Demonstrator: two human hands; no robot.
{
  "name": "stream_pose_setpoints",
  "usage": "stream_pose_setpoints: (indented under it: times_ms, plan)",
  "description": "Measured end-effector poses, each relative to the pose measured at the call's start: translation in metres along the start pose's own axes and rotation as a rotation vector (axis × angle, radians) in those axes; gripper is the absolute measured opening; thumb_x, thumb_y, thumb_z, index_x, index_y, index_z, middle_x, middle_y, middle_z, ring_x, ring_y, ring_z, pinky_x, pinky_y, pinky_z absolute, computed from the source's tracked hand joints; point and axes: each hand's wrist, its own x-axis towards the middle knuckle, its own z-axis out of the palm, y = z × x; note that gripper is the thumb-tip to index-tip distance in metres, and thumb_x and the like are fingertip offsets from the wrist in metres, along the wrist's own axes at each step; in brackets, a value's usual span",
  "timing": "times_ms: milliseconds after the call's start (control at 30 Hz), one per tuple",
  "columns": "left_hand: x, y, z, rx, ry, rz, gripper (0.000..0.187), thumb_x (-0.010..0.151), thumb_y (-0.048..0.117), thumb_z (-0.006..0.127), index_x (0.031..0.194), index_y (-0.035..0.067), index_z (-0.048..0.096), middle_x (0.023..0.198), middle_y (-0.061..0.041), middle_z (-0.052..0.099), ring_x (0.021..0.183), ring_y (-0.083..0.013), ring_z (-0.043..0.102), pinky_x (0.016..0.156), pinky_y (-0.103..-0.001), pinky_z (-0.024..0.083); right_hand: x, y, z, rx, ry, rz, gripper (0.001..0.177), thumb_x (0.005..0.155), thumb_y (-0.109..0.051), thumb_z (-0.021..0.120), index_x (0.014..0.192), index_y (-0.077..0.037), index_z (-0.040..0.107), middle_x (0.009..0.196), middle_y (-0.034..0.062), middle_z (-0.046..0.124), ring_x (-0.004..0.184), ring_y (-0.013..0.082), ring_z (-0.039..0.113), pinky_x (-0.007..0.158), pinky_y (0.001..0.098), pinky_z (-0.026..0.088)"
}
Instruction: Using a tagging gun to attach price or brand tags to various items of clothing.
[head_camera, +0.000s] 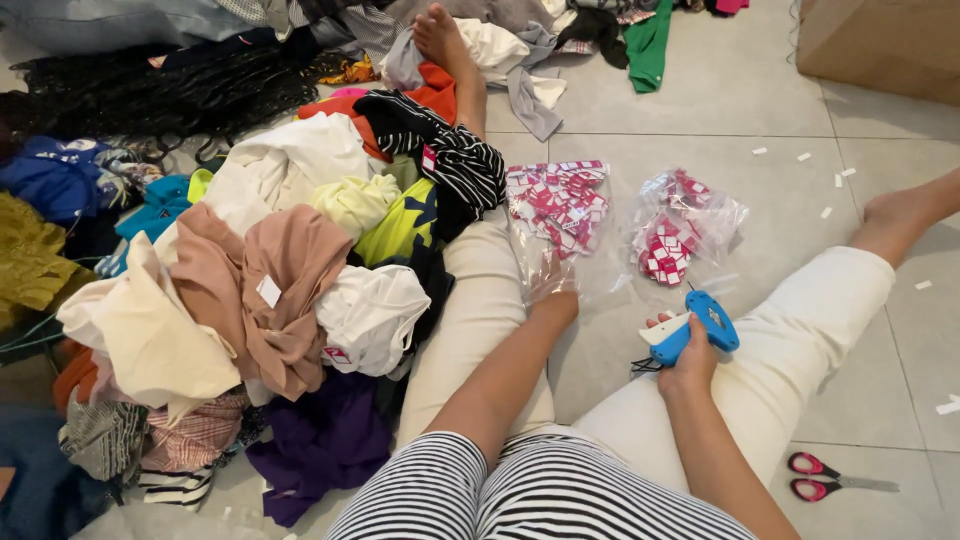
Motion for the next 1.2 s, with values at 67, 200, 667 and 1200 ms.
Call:
stream_pose_setpoints:
  times_ms: [67, 200, 667, 1200]
  plan:
    - [0.008, -0.01, 0.013, 0.045, 0.02, 0.024, 0.06, 0.109, 0.019, 0.033, 0.168, 0.025, 0.023, 0.179, -0.01, -0.005, 0.164, -0.0333, -0.004, 0.13, -0.054, 0.005, -0.002, -0.001, 0.001, -0.003, -0.009, 0.0, 0.048, 0.106, -0.041, 0.064, 0.128, 0.001, 0.056, 0.111, 0.0243, 0.074, 0.094, 0.038, 0.078, 0.085, 0.0517, 0.064]
    - [0.039, -0.018, 0.047, 0.157, 0.039, 0.058, 0.058, 0.114, 0.032, 0.025, 0.17, 0.028, 0.01, 0.178, -0.014, -0.007, 0.163, -0.0338, -0.011, 0.128, -0.058, -0.001, -0.006, -0.002, 0.002, -0.038, -0.048, 0.002, 0.042, 0.108, -0.04, 0.06, 0.123, -0.001, 0.058, 0.112, 0.0231, 0.074, 0.095, 0.0364, 0.078, 0.085, 0.0496, 0.064]
    - [0.044, -0.016, 0.056, -0.038, 0.149, 0.033, 0.047, 0.11, 0.021, 0.035, 0.156, 0.016, 0.043, 0.157, -0.013, 0.044, 0.144, -0.0326, 0.044, 0.107, -0.052, 0.038, 0.001, 0.003, 0.0, -0.042, -0.054, 0.014, 0.044, 0.108, -0.039, 0.061, 0.125, 0.002, 0.06, 0.113, 0.0238, 0.073, 0.095, 0.0384, 0.077, 0.087, 0.0517, 0.063]
    - [0.044, -0.026, 0.064, -0.022, 0.453, 0.049, 0.024, 0.103, 0.013, 0.047, 0.109, 0.009, 0.07, 0.111, -0.013, 0.063, 0.103, -0.0325, 0.062, 0.073, -0.045, 0.048, -0.005, -0.003, 0.006, -0.09, -0.048, 0.063, 0.044, 0.108, -0.039, 0.059, 0.127, 0.001, 0.06, 0.115, 0.0231, 0.073, 0.096, 0.0383, 0.076, 0.089, 0.051, 0.062]
